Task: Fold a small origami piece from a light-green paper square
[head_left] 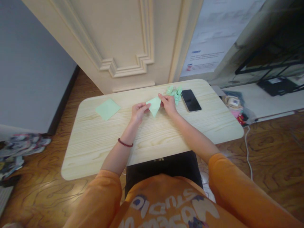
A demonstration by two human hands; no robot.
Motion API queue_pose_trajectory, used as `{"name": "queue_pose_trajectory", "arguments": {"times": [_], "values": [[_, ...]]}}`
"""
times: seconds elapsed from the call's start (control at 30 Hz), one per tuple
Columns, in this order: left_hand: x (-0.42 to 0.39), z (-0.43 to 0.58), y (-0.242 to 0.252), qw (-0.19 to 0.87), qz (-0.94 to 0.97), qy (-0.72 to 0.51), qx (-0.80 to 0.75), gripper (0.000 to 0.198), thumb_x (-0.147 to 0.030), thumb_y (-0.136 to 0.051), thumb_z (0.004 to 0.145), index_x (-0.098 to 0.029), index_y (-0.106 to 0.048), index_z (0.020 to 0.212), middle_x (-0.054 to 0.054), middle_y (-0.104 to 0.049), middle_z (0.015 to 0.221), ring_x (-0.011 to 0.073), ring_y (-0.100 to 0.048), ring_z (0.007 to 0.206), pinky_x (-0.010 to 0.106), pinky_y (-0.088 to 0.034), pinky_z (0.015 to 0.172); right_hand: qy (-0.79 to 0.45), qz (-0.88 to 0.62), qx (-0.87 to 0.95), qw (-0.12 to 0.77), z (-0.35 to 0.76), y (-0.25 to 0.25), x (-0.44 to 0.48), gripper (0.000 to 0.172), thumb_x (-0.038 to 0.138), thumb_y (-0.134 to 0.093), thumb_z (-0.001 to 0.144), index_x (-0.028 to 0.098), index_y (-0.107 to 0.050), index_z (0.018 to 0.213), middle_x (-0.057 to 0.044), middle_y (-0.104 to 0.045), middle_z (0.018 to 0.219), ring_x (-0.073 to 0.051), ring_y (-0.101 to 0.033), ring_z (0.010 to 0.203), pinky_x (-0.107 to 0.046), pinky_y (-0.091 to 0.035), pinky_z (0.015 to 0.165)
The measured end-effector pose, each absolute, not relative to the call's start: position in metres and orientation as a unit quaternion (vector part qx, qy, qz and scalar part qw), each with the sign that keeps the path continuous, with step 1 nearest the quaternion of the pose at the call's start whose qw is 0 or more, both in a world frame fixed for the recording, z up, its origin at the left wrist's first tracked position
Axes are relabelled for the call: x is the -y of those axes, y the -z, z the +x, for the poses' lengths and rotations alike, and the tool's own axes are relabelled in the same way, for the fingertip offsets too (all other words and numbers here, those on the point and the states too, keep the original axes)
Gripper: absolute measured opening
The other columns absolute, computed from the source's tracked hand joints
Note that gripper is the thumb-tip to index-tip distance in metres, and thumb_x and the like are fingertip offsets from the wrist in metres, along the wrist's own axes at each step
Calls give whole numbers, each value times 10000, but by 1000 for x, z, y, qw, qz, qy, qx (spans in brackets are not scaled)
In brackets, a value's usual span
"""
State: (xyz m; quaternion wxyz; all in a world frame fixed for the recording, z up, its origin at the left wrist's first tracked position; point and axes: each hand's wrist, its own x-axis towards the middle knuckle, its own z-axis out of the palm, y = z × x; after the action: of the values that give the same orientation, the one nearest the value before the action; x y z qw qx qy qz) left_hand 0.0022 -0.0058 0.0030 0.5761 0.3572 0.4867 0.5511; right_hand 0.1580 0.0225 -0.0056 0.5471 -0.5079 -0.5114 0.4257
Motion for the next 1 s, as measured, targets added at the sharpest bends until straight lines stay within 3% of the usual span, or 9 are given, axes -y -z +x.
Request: {"name": "queue_pose_trajectory", "arguments": {"times": [0.2, 0.43, 0.67, 1.0], "values": [[5, 4, -2, 555, 329, -582, -496, 392, -329, -906, 423, -134, -615, 600, 8, -633, 635, 121, -599, 607, 253, -509, 634, -490, -454, 519, 533, 147, 8, -20, 622, 808, -582, 637, 219, -434, 501, 50, -384, 447, -92, -352, 431, -266, -268, 443], [4, 5, -3, 571, 319, -591, -473, 458, -379, -925, 324, -138, -615, 558, 15, -634, 625, 125, -591, 617, 249, -507, 623, -395, -512, 570, 507, 153, 0, -16, 639, 699, -532, 780, 195, -410, 407, 47, -350, 360, -74, -334, 404, -255, -288, 479], [2, 3, 0, 547, 302, -631, -460, 409, -349, -914, 392, -141, -596, 543, 11, -627, 617, 127, -591, 624, 257, -507, 634, -505, -431, 578, 475, 148, 7, -18, 582, 725, -589, 716, 191, -455, 524, 50, -409, 442, -75, -363, 433, -232, -237, 429], [-2, 3, 1, 536, 288, -653, -451, 385, -321, -917, 438, -133, -606, 564, -1, -608, 600, 112, -572, 598, 240, -492, 611, -498, -449, 574, 469, 147, 0, -12, 597, 689, -622, 711, 163, -528, 445, 18, -458, 390, -68, -377, 384, -241, -264, 423]]}}
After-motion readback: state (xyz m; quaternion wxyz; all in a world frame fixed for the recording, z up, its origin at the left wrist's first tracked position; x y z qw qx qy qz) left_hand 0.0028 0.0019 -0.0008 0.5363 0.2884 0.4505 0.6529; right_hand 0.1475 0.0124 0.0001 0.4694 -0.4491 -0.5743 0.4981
